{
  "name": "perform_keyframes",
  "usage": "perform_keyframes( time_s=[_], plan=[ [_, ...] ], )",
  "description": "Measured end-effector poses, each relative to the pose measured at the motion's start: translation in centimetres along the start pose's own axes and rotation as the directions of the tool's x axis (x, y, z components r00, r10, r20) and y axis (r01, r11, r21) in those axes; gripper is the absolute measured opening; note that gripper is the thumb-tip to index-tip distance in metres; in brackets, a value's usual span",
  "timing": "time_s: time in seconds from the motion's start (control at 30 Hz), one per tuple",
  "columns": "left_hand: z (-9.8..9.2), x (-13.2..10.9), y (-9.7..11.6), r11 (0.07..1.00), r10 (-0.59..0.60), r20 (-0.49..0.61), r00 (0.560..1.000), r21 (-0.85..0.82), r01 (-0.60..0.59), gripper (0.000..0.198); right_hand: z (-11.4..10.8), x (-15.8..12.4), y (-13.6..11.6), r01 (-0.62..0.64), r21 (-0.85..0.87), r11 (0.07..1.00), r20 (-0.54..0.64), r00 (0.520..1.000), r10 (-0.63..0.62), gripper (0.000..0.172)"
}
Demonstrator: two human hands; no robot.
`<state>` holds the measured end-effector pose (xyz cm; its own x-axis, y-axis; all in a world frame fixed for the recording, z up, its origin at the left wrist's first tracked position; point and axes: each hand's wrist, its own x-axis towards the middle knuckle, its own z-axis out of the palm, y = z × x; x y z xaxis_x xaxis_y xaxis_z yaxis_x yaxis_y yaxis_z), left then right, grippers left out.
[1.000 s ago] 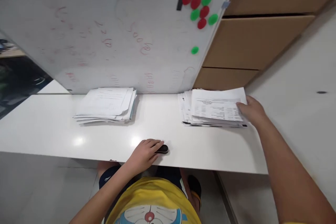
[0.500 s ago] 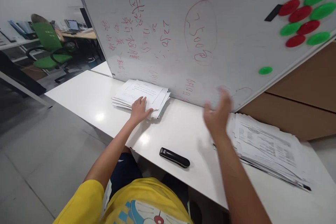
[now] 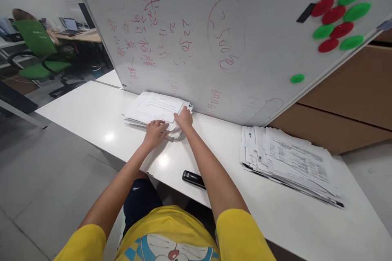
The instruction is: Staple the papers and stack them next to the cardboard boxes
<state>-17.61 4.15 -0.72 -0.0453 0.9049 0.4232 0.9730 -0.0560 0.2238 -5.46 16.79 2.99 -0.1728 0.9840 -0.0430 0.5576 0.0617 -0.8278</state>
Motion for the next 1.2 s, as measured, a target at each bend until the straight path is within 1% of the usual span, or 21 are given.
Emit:
perform_keyframes(
  time_s=[0.07,0.17,0.23,0.3,0.37,0.47,0.53,0.63,0.7,0.77,0.83,0.9,0.93,0.97,1.07,1.1,1.13,1.2],
  plan=[
    [0.3,0.2,-0.1,1.0,0.0,-0.028,1.0,-0.016,-0.001,0.022,0.9,-0.3,-0.8,-0.039,0.046,0.998,-0.02,0.999,0.04,0.05],
    [0.6,0.5,0.0,0.999,0.017,-0.076,0.997,-0.029,-0.019,0.02,2.3,-0.7,-1.9,-0.089,0.144,0.986,-0.055,0.994,0.097,0.051],
    [0.7,0.5,0.0,0.999,0.04,-0.106,0.994,-0.028,-0.043,0.019,3.1,-0.7,-2.6,-0.099,0.223,0.97,-0.076,0.99,0.119,0.054],
    [0.6,0.4,-0.1,0.996,0.086,-0.122,0.989,-0.021,-0.089,0.021,3.3,-0.8,-2.9,-0.089,0.312,0.946,-0.096,0.988,0.125,0.058],
    [0.2,0.0,-0.4,0.988,0.15,-0.13,0.98,-0.01,-0.153,0.023,2.9,-1.2,-2.9,-0.075,0.409,0.909,-0.114,0.985,0.133,0.056],
    [-0.1,-0.8,-0.7,0.972,0.234,-0.144,0.962,0.0,-0.236,0.022,1.5,-3.1,-1.9,-0.067,0.531,0.845,-0.124,0.98,0.156,0.044],
    [0.1,-1.5,-0.8,0.954,0.299,-0.18,0.937,0.027,-0.299,0.02,0.5,-5.0,-0.8,-0.078,0.596,0.799,-0.124,0.974,0.187,0.037],
    [1.0,-2.3,-0.8,0.922,0.387,-0.262,0.884,0.091,-0.377,0.02,-0.3,-7.8,0.8,-0.127,0.713,0.69,-0.081,0.962,0.261,0.032],
    [1.5,-2.4,-0.9,0.918,0.395,-0.296,0.87,0.096,-0.384,0.02,-0.3,-9.0,1.4,-0.163,0.759,0.63,-0.03,0.958,0.284,0.029],
    [1.8,-2.4,-1.0,0.921,0.385,-0.305,0.871,0.074,-0.382,0.021,-0.1,-9.5,1.4,-0.201,0.764,0.613,0.012,0.954,0.298,0.026],
    [1.7,-2.4,-1.0,0.92,0.386,-0.3,0.872,0.062,-0.386,0.022,0.1,-9.7,1.3,-0.239,0.765,0.598,0.044,0.946,0.322,0.024],
    [1.3,-2.6,-0.9,0.909,0.413,-0.307,0.857,0.089,-0.406,0.02,0.0,-10.1,1.4,-0.256,0.775,0.578,0.066,0.942,0.328,0.024],
    [1.1,-2.9,-0.7,0.894,0.446,-0.323,0.835,0.118,-0.432,0.019,-0.3,-10.6,1.6,-0.256,0.782,0.568,0.075,0.944,0.322,0.025],
    [0.8,-3.3,-0.5,0.87,0.492,-0.348,0.798,0.155,-0.469,0.017,-0.6,-11.2,2.0,-0.256,0.788,0.559,0.084,0.946,0.314,0.026],
    [0.2,-4.9,0.4,0.766,0.638,-0.425,0.643,0.264,-0.586,0.012,-2.1,-13.5,3.7,-0.263,0.805,0.532,0.117,0.949,0.293,0.03],
    [0.0,-5.5,0.8,0.744,0.662,-0.436,0.61,0.282,-0.606,0.012,-2.6,-14.3,4.2,-0.273,0.81,0.52,0.134,0.948,0.288,0.031],
    [-0.1,-6.1,1.3,0.733,0.672,-0.441,0.595,0.286,-0.617,0.013,-3.1,-14.9,4.7,-0.28,0.815,0.507,0.151,0.948,0.281,0.033],
    [-0.4,-6.9,2.3,0.723,0.68,-0.432,0.592,0.262,-0.639,0.017,-3.9,-15.5,5.3,-0.276,0.83,0.484,0.16,0.95,0.268,0.037]
  ],
)
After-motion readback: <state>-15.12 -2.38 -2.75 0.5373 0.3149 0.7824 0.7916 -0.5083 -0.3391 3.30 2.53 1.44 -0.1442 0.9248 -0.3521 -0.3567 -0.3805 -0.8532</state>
